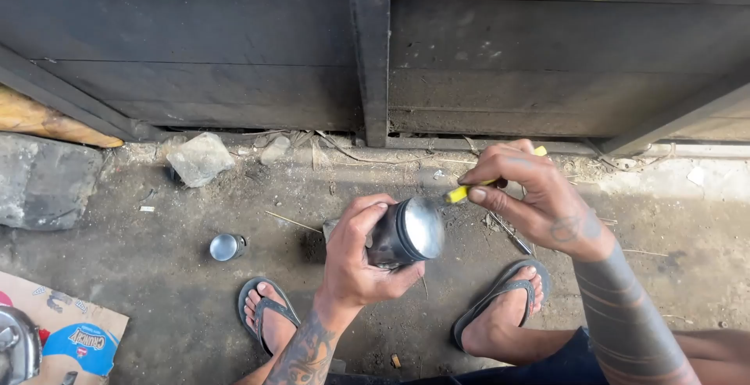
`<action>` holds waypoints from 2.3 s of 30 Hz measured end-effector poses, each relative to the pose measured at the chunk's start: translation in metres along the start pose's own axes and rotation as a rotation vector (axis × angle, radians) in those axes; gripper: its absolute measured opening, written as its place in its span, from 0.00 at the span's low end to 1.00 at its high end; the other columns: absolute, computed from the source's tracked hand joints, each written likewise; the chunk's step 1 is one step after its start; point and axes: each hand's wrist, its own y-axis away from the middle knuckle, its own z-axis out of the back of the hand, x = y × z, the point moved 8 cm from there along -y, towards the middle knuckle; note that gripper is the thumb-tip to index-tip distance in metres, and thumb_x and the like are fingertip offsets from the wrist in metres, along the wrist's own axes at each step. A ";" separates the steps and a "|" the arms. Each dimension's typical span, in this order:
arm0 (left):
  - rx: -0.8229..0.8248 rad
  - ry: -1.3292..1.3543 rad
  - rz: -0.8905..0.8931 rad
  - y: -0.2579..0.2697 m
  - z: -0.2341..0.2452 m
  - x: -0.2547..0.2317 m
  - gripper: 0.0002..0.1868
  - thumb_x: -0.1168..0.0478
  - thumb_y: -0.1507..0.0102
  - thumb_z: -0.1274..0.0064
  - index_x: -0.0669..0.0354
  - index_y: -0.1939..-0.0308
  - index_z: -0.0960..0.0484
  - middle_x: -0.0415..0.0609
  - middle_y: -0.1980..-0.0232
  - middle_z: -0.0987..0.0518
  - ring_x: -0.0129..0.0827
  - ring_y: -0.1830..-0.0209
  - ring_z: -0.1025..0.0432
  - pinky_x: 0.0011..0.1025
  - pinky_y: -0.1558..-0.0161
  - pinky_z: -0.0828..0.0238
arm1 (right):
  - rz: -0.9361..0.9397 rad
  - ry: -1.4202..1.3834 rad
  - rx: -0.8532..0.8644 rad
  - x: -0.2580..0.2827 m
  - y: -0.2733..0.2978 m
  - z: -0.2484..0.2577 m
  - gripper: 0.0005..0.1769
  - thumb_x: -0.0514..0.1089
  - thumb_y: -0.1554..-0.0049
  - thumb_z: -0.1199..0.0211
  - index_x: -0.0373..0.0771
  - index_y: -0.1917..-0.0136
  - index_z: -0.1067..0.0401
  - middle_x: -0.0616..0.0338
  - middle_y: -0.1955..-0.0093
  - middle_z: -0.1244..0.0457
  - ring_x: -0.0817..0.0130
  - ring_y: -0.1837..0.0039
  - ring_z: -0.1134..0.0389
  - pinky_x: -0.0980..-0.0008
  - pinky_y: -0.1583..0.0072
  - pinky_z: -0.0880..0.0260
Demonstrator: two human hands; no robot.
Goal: Cleaning carbon buildup from a motorcycle piston using a small wire brush
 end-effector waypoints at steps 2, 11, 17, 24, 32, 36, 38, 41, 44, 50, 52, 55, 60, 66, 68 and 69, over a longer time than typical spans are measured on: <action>0.000 0.001 0.038 0.001 0.000 0.000 0.33 0.55 0.54 0.26 0.66 0.52 0.26 0.58 0.59 0.19 0.47 0.64 0.22 0.41 0.66 0.23 | 0.043 0.011 0.057 0.003 0.001 -0.004 0.04 0.39 0.40 0.38 0.42 0.55 0.22 0.59 0.65 0.33 0.61 0.58 0.31 0.57 0.44 0.40; 0.037 -0.104 0.080 0.003 -0.004 0.004 0.30 0.58 0.55 0.25 0.67 0.57 0.24 0.57 0.63 0.21 0.49 0.69 0.24 0.41 0.69 0.24 | 0.182 0.195 0.057 0.024 0.006 -0.012 0.03 0.43 0.41 0.34 0.45 0.57 0.22 0.64 0.67 0.34 0.64 0.61 0.31 0.60 0.46 0.39; 0.272 -0.200 0.281 0.012 -0.014 0.020 0.35 0.59 0.56 0.31 0.64 0.49 0.29 0.52 0.49 0.25 0.41 0.58 0.24 0.35 0.58 0.23 | 0.154 0.324 0.070 0.020 0.006 -0.016 0.06 0.42 0.47 0.30 0.42 0.55 0.23 0.68 0.65 0.36 0.72 0.61 0.37 0.67 0.46 0.44; 0.246 -0.137 0.283 0.009 -0.012 0.021 0.31 0.60 0.53 0.33 0.66 0.50 0.30 0.53 0.52 0.26 0.39 0.61 0.27 0.33 0.60 0.25 | 0.142 0.340 0.063 0.016 0.004 -0.017 0.05 0.42 0.46 0.32 0.42 0.55 0.23 0.67 0.65 0.36 0.72 0.62 0.38 0.68 0.47 0.44; 0.248 -0.078 0.313 0.015 -0.009 0.034 0.34 0.61 0.56 0.34 0.66 0.50 0.32 0.54 0.52 0.26 0.39 0.60 0.26 0.34 0.58 0.23 | 0.219 0.200 0.123 0.024 0.004 -0.033 0.05 0.43 0.45 0.33 0.42 0.55 0.24 0.66 0.61 0.33 0.71 0.60 0.36 0.67 0.45 0.41; 0.234 -0.103 0.291 0.010 -0.008 0.032 0.31 0.62 0.53 0.35 0.66 0.51 0.32 0.53 0.53 0.27 0.38 0.62 0.28 0.33 0.60 0.25 | 0.134 0.288 0.076 0.004 -0.003 -0.027 0.05 0.43 0.46 0.31 0.43 0.55 0.22 0.68 0.64 0.34 0.71 0.64 0.41 0.68 0.47 0.45; 0.223 -0.069 0.328 0.018 -0.007 0.038 0.34 0.61 0.57 0.35 0.66 0.50 0.31 0.54 0.52 0.26 0.40 0.60 0.26 0.34 0.58 0.25 | 0.213 0.184 0.130 0.022 -0.001 -0.037 0.06 0.43 0.46 0.32 0.41 0.54 0.23 0.65 0.60 0.33 0.70 0.60 0.37 0.67 0.46 0.40; 0.243 -0.080 0.328 0.009 -0.008 0.034 0.31 0.61 0.54 0.35 0.65 0.51 0.32 0.52 0.54 0.27 0.36 0.64 0.28 0.31 0.61 0.25 | 0.125 0.273 0.093 -0.005 -0.007 -0.026 0.06 0.42 0.47 0.31 0.42 0.55 0.23 0.67 0.63 0.34 0.71 0.62 0.38 0.67 0.46 0.43; 0.233 -0.074 0.342 0.019 -0.008 0.042 0.35 0.61 0.57 0.33 0.65 0.49 0.32 0.53 0.52 0.26 0.37 0.61 0.26 0.33 0.59 0.25 | 0.226 0.205 0.133 0.022 -0.004 -0.040 0.05 0.43 0.45 0.32 0.42 0.55 0.23 0.66 0.61 0.33 0.70 0.61 0.39 0.67 0.47 0.41; 0.226 -0.009 0.379 0.019 -0.008 0.047 0.36 0.61 0.58 0.33 0.66 0.49 0.32 0.53 0.52 0.26 0.37 0.60 0.25 0.33 0.56 0.24 | 0.219 0.184 0.160 0.025 -0.007 -0.042 0.05 0.43 0.45 0.33 0.41 0.55 0.23 0.65 0.63 0.34 0.70 0.62 0.36 0.65 0.45 0.40; 0.246 0.009 0.390 0.015 -0.008 0.044 0.34 0.61 0.55 0.34 0.65 0.50 0.32 0.52 0.53 0.26 0.35 0.62 0.26 0.31 0.59 0.23 | 0.189 0.241 0.118 0.002 -0.008 -0.036 0.05 0.43 0.45 0.33 0.42 0.54 0.23 0.66 0.64 0.34 0.72 0.62 0.38 0.67 0.47 0.43; 0.230 0.028 0.377 0.014 -0.009 0.043 0.34 0.61 0.55 0.34 0.65 0.49 0.32 0.52 0.53 0.26 0.35 0.63 0.25 0.31 0.59 0.23 | 0.208 0.269 0.110 0.006 -0.006 -0.037 0.05 0.43 0.45 0.32 0.43 0.54 0.23 0.67 0.64 0.34 0.72 0.62 0.37 0.67 0.48 0.43; 0.244 0.033 0.410 0.013 -0.008 0.043 0.32 0.61 0.54 0.35 0.65 0.50 0.32 0.51 0.54 0.25 0.33 0.64 0.25 0.30 0.60 0.23 | 0.218 0.340 0.057 -0.001 -0.007 -0.034 0.04 0.44 0.44 0.32 0.44 0.56 0.23 0.67 0.66 0.34 0.74 0.63 0.38 0.68 0.50 0.44; 0.222 -0.024 0.376 0.011 -0.006 0.039 0.33 0.62 0.55 0.34 0.66 0.50 0.32 0.54 0.52 0.24 0.37 0.62 0.24 0.32 0.58 0.23 | 0.188 0.324 0.068 0.012 -0.010 -0.029 0.06 0.43 0.46 0.31 0.41 0.55 0.24 0.66 0.65 0.35 0.70 0.64 0.38 0.67 0.48 0.43; 0.214 0.007 0.366 0.014 -0.007 0.039 0.37 0.61 0.59 0.32 0.64 0.49 0.31 0.52 0.51 0.24 0.35 0.63 0.24 0.30 0.60 0.23 | 0.251 0.225 0.142 0.031 -0.005 -0.041 0.06 0.42 0.45 0.33 0.41 0.54 0.23 0.64 0.62 0.34 0.69 0.61 0.36 0.66 0.48 0.41; 0.225 0.007 0.381 0.014 -0.006 0.037 0.37 0.61 0.59 0.32 0.64 0.49 0.31 0.52 0.51 0.24 0.35 0.63 0.24 0.30 0.60 0.23 | 0.236 0.214 0.143 0.026 -0.006 -0.039 0.06 0.42 0.45 0.33 0.41 0.54 0.23 0.64 0.62 0.34 0.69 0.61 0.36 0.66 0.48 0.41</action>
